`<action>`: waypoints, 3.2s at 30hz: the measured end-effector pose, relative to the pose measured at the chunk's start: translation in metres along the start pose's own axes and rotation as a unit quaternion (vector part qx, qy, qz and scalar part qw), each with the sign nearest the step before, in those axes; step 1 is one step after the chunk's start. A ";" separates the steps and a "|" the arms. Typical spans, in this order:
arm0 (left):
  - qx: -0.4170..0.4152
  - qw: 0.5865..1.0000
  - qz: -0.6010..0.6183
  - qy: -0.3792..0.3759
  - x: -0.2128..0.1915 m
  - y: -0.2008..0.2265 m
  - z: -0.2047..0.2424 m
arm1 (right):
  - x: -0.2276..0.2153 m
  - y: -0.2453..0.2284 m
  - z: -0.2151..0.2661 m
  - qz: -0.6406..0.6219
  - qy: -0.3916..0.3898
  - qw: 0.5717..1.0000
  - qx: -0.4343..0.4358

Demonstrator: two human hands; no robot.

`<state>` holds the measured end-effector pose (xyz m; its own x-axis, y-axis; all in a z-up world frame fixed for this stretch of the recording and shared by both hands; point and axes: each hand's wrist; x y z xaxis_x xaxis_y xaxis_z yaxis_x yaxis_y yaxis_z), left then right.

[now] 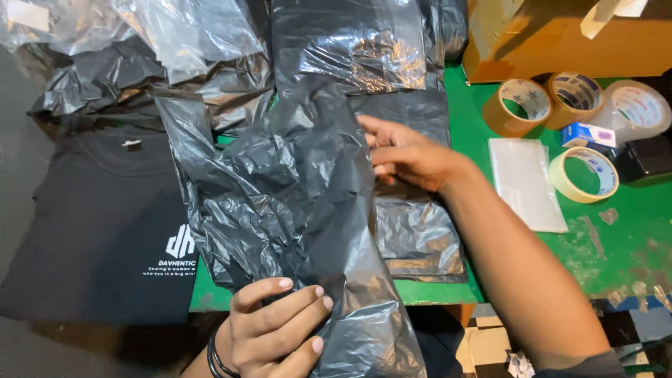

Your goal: Packing a t-shirt into a plastic mailer bag and smoothing it out for shipping.

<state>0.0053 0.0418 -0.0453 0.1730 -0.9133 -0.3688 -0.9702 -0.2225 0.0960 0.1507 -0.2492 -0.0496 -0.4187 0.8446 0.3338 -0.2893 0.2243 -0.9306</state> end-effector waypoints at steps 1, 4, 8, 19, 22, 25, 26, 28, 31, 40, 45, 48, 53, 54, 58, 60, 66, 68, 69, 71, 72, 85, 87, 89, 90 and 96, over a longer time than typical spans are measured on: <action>0.001 1.000 -0.003 0.001 -0.002 -0.006 0.001 | 0.001 0.003 -0.002 0.001 -0.003 1.000 -0.001; 0.034 0.999 -0.003 -0.012 -0.006 -0.011 0.003 | 0.002 0.017 -0.007 0.025 -0.009 0.998 -0.056; 0.081 0.997 0.004 -0.010 0.004 -0.020 -0.010 | 0.011 0.010 -0.010 -0.060 0.118 0.991 0.014; 0.117 0.981 -0.154 -0.012 0.008 -0.051 -0.019 | -0.017 -0.013 0.019 -0.053 0.485 0.832 -0.264; -0.124 0.946 -0.293 -0.060 0.012 -0.063 -0.017 | -0.021 -0.017 0.025 -0.144 0.484 0.781 -0.367; -0.206 0.937 -0.278 -0.045 0.021 -0.069 -0.021 | -0.017 -0.017 0.022 -0.205 0.556 0.736 -0.328; -0.135 0.949 -0.285 -0.026 0.024 -0.069 -0.021 | -0.017 -0.016 0.020 -0.208 0.540 0.751 -0.318; -0.063 0.956 -0.286 -0.008 0.027 -0.067 -0.021 | -0.016 -0.015 0.021 -0.211 0.528 0.763 -0.308; 0.010 0.978 -0.203 -0.052 0.028 -0.069 -0.012 | -0.015 -0.013 0.020 -0.225 0.558 0.750 -0.276; -0.095 0.966 -0.238 0.008 0.027 -0.084 0.003 | -0.020 -0.001 0.007 -0.133 0.534 0.781 -0.296; -0.032 0.989 -0.142 -0.013 0.034 -0.085 0.011 | -0.022 0.005 0.007 -0.123 0.541 0.784 -0.280; 0.025 0.993 -0.108 -0.034 0.046 -0.069 0.006 | -0.048 0.017 0.001 -0.111 0.536 0.792 -0.272; -0.082 0.974 -0.211 0.005 0.025 -0.092 0.009 | -0.026 0.016 0.005 -0.095 0.526 0.811 -0.240; -0.173 0.942 -0.287 0.003 0.019 -0.092 0.005 | -0.019 0.015 0.006 -0.096 0.516 0.821 -0.225; -0.258 0.912 -0.315 0.050 0.011 -0.094 0.003 | -0.013 0.021 0.002 -0.087 0.501 0.841 -0.182; -0.241 0.923 -0.295 0.056 0.012 -0.092 0.003 | -0.015 0.024 0.001 -0.068 0.495 0.848 -0.176; -0.181 0.942 -0.281 0.035 0.022 -0.086 0.005 | -0.007 0.005 0.012 0.094 0.472 0.831 -0.280; -0.202 0.936 -0.286 0.033 0.021 -0.091 0.009 | 0.006 -0.009 0.032 0.185 0.339 0.903 -0.186; -0.223 0.928 -0.296 0.033 0.020 -0.094 0.011 | 0.012 -0.017 0.041 0.269 0.188 0.941 -0.086; -0.228 0.929 -0.290 0.039 0.020 -0.092 0.008 | 0.016 -0.020 0.045 0.298 0.043 0.952 -0.047; -0.233 0.929 -0.285 0.044 0.019 -0.090 0.008 | 0.018 -0.021 0.047 0.320 -0.103 0.942 -0.007; -0.228 0.970 -0.084 0.004 0.008 -0.078 -0.009 | -0.058 0.003 0.021 0.072 0.340 0.907 -0.237; -0.210 0.978 -0.011 -0.015 0.007 -0.080 -0.008 | -0.057 0.004 0.016 0.038 0.313 0.903 -0.294; -0.213 0.977 -0.006 -0.019 0.004 -0.079 -0.008 | -0.057 0.005 0.012 0.020 0.290 0.905 -0.312; -0.212 0.977 0.005 -0.024 0.004 -0.079 -0.009 | -0.058 0.005 0.011 0.002 0.273 0.903 -0.333; -0.210 0.977 0.015 -0.016 0.002 -0.077 -0.014 | -0.052 -0.007 0.017 0.463 0.457 0.595 -0.472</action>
<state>0.0830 0.0525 -0.0409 0.1341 -0.9116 -0.3885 -0.8178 -0.3232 0.4761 0.1597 -0.3032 -0.0577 0.7458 0.6329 -0.2080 0.4935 -0.7346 -0.4657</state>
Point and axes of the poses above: each hand's wrist, its own z-axis away from the middle knuckle, its own x-axis out of the palm, y = z × x, and after that the axes turned 9 degrees about y, right-handed
